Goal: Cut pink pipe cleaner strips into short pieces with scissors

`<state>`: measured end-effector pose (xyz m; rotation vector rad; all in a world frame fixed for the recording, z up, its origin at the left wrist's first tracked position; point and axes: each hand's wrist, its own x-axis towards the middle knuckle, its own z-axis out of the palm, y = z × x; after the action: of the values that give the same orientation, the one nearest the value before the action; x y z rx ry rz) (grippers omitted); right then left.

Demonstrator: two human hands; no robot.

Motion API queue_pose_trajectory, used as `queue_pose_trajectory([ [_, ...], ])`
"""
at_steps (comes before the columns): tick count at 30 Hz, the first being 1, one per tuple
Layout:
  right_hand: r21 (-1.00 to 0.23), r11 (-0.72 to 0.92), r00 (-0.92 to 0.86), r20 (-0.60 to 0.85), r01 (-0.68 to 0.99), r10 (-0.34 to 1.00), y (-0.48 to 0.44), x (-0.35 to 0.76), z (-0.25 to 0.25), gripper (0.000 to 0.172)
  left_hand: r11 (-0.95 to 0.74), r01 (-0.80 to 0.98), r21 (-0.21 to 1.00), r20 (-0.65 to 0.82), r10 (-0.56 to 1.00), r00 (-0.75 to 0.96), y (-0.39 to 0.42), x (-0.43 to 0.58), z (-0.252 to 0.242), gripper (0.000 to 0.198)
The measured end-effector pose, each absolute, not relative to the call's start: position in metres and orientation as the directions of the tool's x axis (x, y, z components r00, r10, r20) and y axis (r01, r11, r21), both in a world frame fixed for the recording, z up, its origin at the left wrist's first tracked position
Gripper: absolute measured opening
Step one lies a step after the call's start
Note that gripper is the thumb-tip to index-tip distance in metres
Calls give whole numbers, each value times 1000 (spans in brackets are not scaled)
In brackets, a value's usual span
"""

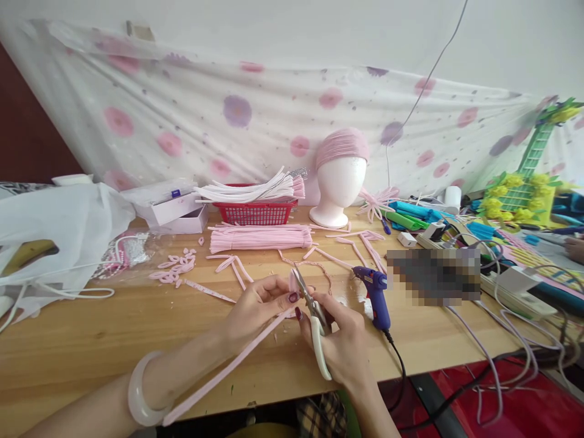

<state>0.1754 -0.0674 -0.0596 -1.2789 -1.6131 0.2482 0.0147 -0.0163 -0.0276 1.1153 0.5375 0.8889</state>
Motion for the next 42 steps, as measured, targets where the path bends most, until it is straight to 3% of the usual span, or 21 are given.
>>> queue_pose_trajectory([
  [20, -661, 449, 81, 609, 601, 789, -67, 174, -58, 14, 186, -358, 915, 59, 816, 575, -15, 14, -28, 23],
  [26, -662, 438, 117, 621, 608, 775, -68, 178, -60, 5, 189, -379, 906, 73, 813, 578, -15, 14, -30, 21],
  [33, -674, 392, 75, 553, 627, 830, -68, 181, -51, 23, 188, -368, 910, 39, 847, 529, -17, 13, -26, 22],
  [42, -675, 382, 86, 550, 631, 831, -69, 180, -57, 9, 226, -435, 871, 44, 848, 528, -16, 13, -31, 24],
])
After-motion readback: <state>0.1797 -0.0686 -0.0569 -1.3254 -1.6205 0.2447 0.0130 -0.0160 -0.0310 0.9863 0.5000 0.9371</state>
